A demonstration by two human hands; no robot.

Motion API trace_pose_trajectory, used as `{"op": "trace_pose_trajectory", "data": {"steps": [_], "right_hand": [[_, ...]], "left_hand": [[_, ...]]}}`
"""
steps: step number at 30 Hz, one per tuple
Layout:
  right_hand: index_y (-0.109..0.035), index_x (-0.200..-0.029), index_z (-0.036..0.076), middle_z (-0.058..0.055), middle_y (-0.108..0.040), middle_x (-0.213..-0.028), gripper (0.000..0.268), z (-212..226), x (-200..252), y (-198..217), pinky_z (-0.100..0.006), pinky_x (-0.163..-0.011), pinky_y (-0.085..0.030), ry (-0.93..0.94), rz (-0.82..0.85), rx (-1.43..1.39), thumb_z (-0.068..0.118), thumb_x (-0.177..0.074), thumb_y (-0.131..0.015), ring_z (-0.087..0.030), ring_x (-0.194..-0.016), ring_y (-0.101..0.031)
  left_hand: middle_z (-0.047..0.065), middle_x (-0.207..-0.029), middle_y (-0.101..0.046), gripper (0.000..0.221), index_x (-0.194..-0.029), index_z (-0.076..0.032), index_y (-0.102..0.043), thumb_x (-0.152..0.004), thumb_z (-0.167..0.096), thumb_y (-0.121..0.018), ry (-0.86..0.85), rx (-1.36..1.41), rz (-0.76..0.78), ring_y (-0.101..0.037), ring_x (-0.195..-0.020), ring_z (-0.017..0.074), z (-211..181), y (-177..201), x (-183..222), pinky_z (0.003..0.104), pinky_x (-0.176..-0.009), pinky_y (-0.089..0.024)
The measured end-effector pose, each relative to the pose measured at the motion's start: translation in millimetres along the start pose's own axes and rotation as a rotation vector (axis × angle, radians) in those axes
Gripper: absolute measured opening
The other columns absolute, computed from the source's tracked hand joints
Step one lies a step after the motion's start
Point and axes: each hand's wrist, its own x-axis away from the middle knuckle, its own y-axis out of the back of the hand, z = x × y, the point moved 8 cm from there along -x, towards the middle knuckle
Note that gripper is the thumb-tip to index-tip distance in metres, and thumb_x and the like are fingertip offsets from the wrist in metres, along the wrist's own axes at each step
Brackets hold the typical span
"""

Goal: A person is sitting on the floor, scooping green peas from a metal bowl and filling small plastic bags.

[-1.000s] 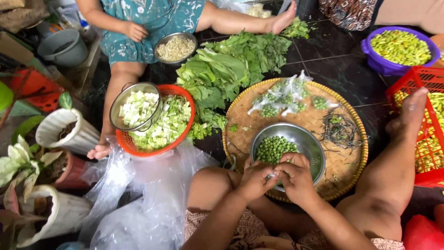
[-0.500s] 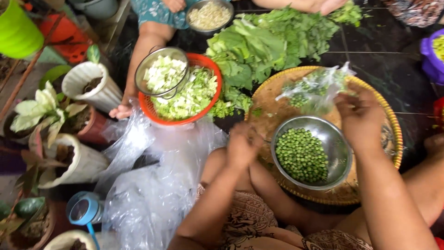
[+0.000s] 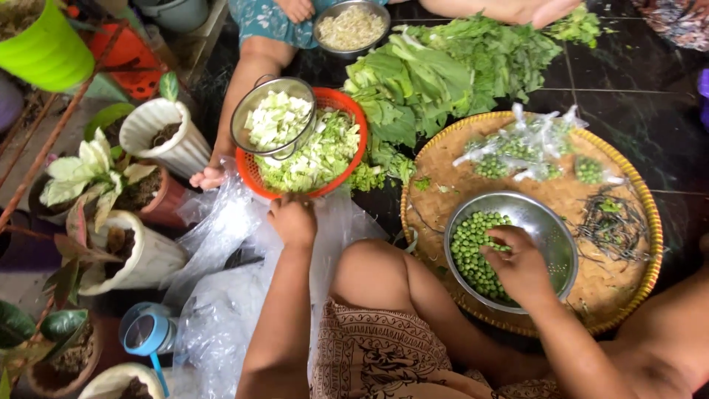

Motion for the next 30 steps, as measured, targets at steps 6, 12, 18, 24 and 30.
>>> {"op": "trace_pose_trajectory", "data": {"steps": [6, 12, 18, 24, 30], "right_hand": [[-0.049, -0.145, -0.003, -0.035, -0.045, -0.147, 0.077, 132, 11, -32, -0.067, -0.104, -0.047, 0.247, 0.278, 0.114, 0.013, -0.078, -0.085, -0.057, -0.134, -0.046], [-0.079, -0.097, 0.004, -0.011, -0.080, -0.095, 0.009, 51, 14, 8, -0.046, -0.094, -0.054, 0.306, 0.058, -0.267, 0.001, -0.093, -0.071, -0.024, -0.096, -0.075], [-0.076, -0.101, 0.004, -0.015, -0.075, -0.095, 0.011, -11, -5, 101, -0.044, -0.095, -0.051, -0.001, -0.134, -0.053, -0.001, -0.103, -0.066, -0.025, -0.096, -0.068], [-0.072, -0.106, 0.010, -0.005, -0.065, -0.085, 0.003, -93, -10, 148, -0.029, -0.063, -0.051, -0.163, -0.339, -0.222, 0.011, -0.107, -0.070, -0.013, -0.072, -0.058], [-0.070, -0.109, 0.001, -0.023, -0.068, -0.097, 0.028, -16, 16, 108, -0.047, -0.076, -0.054, 0.106, -0.469, 0.220, 0.018, -0.093, -0.087, -0.041, -0.094, -0.068]], "left_hand": [[0.004, -0.093, -0.080, 0.016, -0.103, -0.024, -0.075, -0.089, -0.019, -0.070, -0.680, 0.925, 0.422, -0.075, -0.099, 0.0332, -180, 149, 131, 0.042, -0.089, -0.060], [0.007, -0.113, -0.072, 0.086, -0.139, -0.022, -0.049, -0.067, -0.044, -0.089, -0.818, 1.128, 0.545, -0.070, -0.110, 0.0360, -230, 157, 159, 0.051, -0.094, -0.058], [0.014, -0.093, -0.074, 0.035, -0.111, -0.012, -0.072, -0.082, -0.027, -0.085, -0.749, 1.176, 0.563, -0.073, -0.093, 0.0343, -213, 119, 148, 0.043, -0.080, -0.056], [0.001, -0.083, -0.072, 0.022, -0.107, -0.013, -0.077, -0.087, -0.018, -0.083, -0.526, 1.419, 0.651, -0.063, -0.080, 0.0133, -208, 108, 138, 0.030, -0.077, -0.053], [0.002, -0.052, -0.059, 0.013, -0.072, -0.013, -0.078, -0.080, -0.018, -0.086, -0.047, 1.381, 0.337, -0.052, -0.054, 0.0076, -208, 81, 134, 0.026, -0.052, -0.045]]}}
